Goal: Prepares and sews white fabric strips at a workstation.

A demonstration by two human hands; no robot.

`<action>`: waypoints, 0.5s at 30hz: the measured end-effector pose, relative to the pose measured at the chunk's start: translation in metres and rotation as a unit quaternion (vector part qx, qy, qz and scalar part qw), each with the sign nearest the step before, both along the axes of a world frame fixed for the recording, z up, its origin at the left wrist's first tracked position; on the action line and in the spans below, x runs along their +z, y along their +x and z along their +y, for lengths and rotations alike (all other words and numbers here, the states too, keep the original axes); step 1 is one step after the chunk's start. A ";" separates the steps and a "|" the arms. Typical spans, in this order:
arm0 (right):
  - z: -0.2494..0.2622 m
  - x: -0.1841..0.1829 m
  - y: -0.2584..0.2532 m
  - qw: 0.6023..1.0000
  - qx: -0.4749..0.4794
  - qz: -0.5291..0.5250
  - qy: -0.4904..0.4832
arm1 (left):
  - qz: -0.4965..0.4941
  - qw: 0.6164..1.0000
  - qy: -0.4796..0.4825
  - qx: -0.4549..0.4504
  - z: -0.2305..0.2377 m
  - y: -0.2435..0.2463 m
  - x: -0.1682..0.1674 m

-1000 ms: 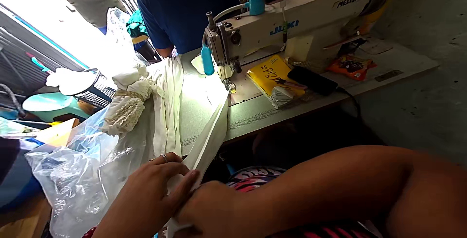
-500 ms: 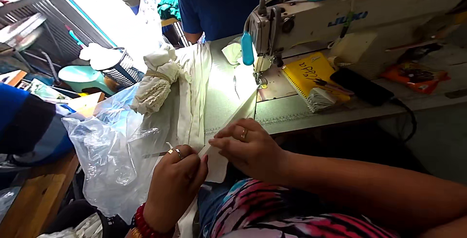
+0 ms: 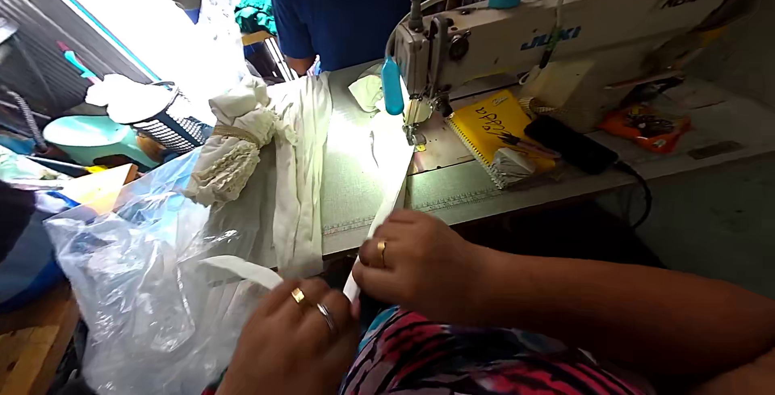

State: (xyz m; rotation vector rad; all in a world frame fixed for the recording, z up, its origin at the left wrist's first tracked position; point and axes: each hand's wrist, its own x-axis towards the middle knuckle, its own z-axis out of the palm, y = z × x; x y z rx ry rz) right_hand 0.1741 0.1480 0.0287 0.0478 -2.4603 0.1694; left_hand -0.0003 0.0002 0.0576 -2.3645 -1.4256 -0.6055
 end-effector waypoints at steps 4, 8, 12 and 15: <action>-0.011 -0.028 0.058 0.998 -0.036 -0.021 -0.037 | -0.167 0.974 -0.128 -0.088 0.022 0.028 -0.012; -0.007 -0.074 0.105 0.986 -0.037 -0.060 -0.150 | -0.277 0.933 -0.228 0.004 0.096 0.041 -0.070; 0.000 -0.084 0.121 0.983 -0.037 -0.058 -0.169 | -0.122 0.965 -0.215 0.085 0.134 0.056 -0.129; 0.011 -0.082 0.123 0.983 -0.015 -0.066 -0.172 | -0.075 0.981 -0.152 0.093 0.134 0.054 -0.138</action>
